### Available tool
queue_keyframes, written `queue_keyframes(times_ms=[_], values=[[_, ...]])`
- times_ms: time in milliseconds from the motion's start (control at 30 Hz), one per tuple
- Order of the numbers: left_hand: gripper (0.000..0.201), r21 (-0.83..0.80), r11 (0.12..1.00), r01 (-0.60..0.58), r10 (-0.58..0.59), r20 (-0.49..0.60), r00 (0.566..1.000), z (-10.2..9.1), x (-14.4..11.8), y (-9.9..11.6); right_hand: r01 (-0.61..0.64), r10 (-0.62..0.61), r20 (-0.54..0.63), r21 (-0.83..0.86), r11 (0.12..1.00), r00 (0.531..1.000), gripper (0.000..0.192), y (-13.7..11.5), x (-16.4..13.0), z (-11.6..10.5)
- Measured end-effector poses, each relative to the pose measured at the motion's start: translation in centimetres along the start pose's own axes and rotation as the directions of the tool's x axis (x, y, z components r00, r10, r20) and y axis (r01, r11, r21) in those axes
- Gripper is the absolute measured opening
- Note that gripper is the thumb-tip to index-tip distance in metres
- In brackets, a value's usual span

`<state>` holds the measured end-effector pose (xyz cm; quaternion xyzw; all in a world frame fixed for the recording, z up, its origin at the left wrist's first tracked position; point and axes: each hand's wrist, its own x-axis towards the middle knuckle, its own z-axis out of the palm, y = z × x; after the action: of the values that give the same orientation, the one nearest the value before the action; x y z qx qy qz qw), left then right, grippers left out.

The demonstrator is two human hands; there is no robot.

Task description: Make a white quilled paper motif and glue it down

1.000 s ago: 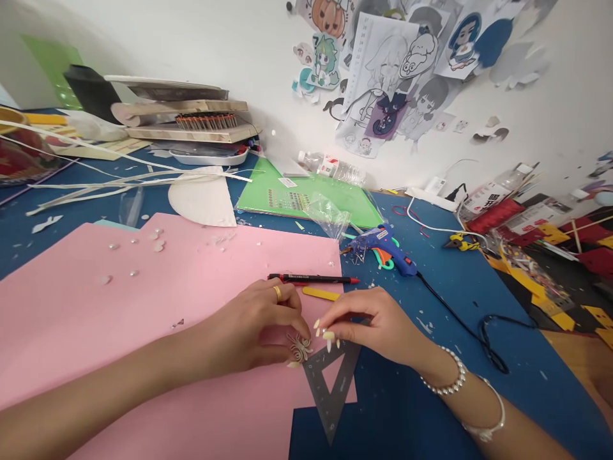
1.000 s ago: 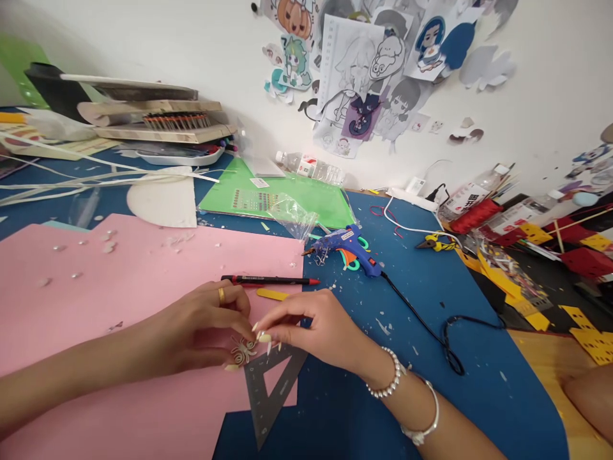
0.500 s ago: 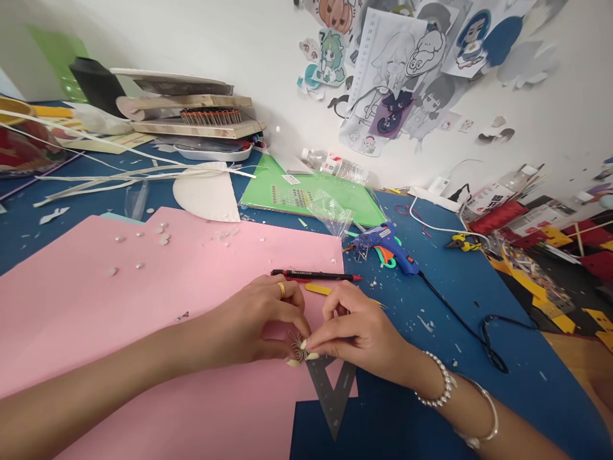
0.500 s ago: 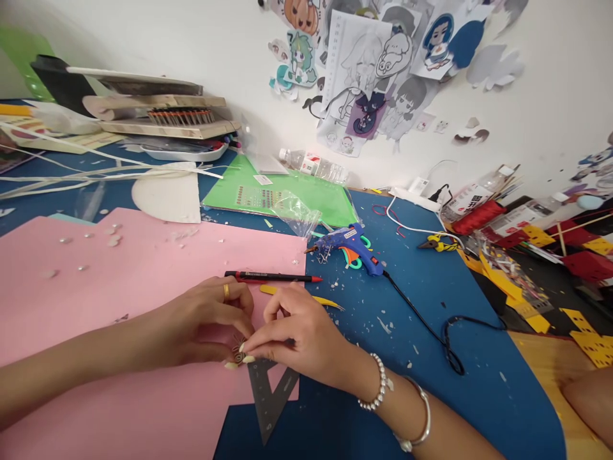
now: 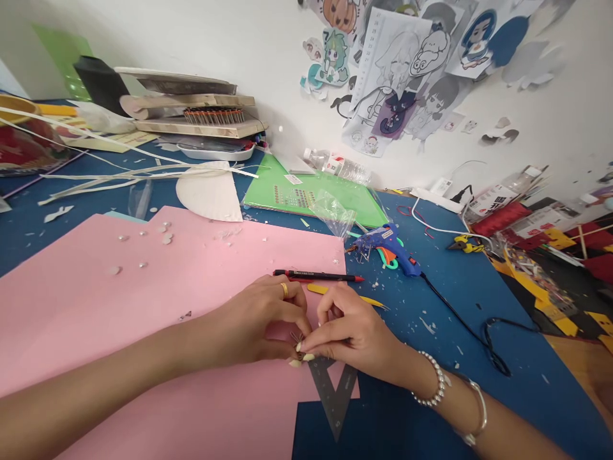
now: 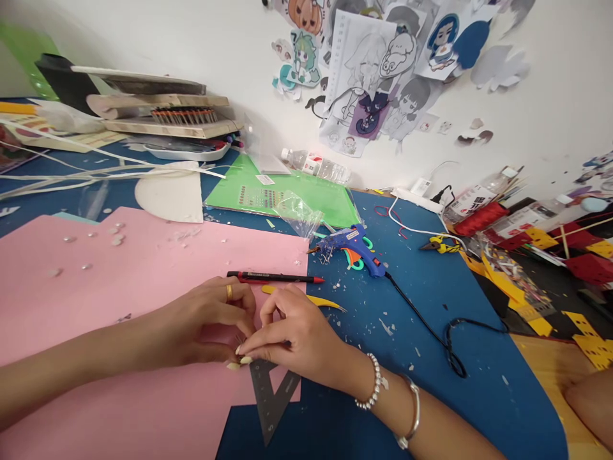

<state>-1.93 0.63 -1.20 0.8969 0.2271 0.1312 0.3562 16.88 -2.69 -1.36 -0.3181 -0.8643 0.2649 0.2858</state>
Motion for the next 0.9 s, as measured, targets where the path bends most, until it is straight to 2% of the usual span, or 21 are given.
queue_keyframes(times_ms=[900], values=[[0.011,0.002,1.000,-0.003,0.003,0.003,1.000,0.12,-0.14,-0.02,0.029,-0.028,0.031,-0.014,0.999,0.999,0.013,0.33,-0.16,-0.01]])
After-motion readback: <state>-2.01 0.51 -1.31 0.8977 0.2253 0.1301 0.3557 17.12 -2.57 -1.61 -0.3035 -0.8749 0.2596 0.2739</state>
